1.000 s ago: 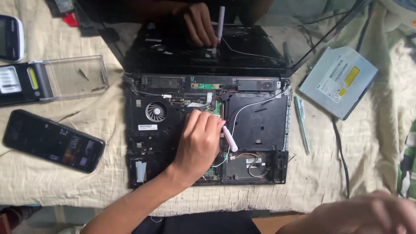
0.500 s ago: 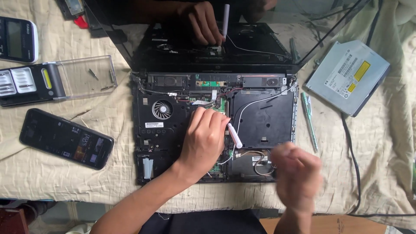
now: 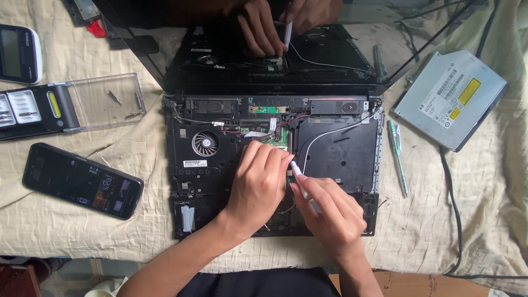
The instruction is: Repairing internal components of a laptop by adjusting and connecting small wires and ribbon cables using a probe tool.
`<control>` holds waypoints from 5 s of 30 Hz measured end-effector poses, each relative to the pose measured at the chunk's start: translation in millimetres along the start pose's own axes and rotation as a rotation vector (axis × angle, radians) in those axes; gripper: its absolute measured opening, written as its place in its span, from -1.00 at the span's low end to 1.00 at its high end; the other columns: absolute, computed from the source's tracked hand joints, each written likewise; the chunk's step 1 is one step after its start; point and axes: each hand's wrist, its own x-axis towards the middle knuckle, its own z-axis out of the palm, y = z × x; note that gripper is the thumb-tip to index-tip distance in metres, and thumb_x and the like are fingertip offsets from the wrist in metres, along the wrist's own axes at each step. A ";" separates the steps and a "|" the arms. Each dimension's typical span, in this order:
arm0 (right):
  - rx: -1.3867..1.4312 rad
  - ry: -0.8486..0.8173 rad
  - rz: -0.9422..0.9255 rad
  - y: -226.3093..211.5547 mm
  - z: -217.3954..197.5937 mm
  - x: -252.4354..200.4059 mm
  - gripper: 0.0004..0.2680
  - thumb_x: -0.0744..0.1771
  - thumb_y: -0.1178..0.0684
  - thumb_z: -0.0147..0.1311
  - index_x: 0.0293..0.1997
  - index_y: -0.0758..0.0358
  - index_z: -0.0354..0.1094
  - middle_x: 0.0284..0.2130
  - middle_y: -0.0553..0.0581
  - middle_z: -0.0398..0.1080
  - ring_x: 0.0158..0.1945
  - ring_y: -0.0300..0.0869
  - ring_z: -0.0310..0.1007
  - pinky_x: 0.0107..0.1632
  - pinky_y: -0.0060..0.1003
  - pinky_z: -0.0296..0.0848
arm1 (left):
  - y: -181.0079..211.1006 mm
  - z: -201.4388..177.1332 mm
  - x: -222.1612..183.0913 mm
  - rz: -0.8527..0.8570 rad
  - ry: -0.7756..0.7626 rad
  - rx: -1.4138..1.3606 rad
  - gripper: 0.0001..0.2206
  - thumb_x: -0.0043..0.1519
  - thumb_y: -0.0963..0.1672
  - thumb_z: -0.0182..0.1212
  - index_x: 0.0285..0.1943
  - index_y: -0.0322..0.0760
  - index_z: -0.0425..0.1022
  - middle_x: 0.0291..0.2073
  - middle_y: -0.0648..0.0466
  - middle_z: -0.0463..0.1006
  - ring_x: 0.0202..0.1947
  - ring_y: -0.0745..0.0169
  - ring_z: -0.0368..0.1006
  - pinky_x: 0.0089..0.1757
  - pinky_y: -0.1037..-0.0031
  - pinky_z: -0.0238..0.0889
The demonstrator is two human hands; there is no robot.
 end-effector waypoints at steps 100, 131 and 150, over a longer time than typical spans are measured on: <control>0.020 -0.056 0.073 8.8 13.4 -6.5 -0.91 0.36 0.37 0.02 -0.08 0.63 0.38 -0.23 0.47 0.41 -0.36 0.14 0.44 -0.34 -0.17 0.49 | 10.5 -8.5 4.8 0.005 -0.047 0.052 -0.91 0.35 -0.33 0.07 -0.13 -0.53 0.51 -0.29 -0.10 0.49 -0.32 -0.04 0.39 -0.23 0.30 0.35; 0.078 -0.097 0.082 12.2 6.2 -3.7 -0.91 0.38 0.36 -0.06 -0.13 0.64 0.36 -0.26 0.47 0.37 -0.38 0.14 0.37 -0.35 -0.16 0.39 | -6.5 -35.0 51.3 0.443 -0.609 0.652 -0.72 0.19 -0.35 0.05 -0.44 -0.09 0.27 -0.52 0.12 0.24 -0.39 0.21 0.16 -0.26 0.45 0.16; 0.159 -0.042 0.115 12.4 11.8 -3.3 -0.83 0.34 0.46 -0.26 -0.24 0.65 0.34 -0.37 0.42 0.30 -0.44 0.08 0.27 -0.40 -0.17 0.26 | 8.6 -36.8 51.6 0.468 -0.556 0.750 -0.66 0.22 -0.35 -0.02 -0.50 -0.06 0.17 -0.57 0.21 0.09 -0.45 0.31 0.03 -0.33 0.49 0.06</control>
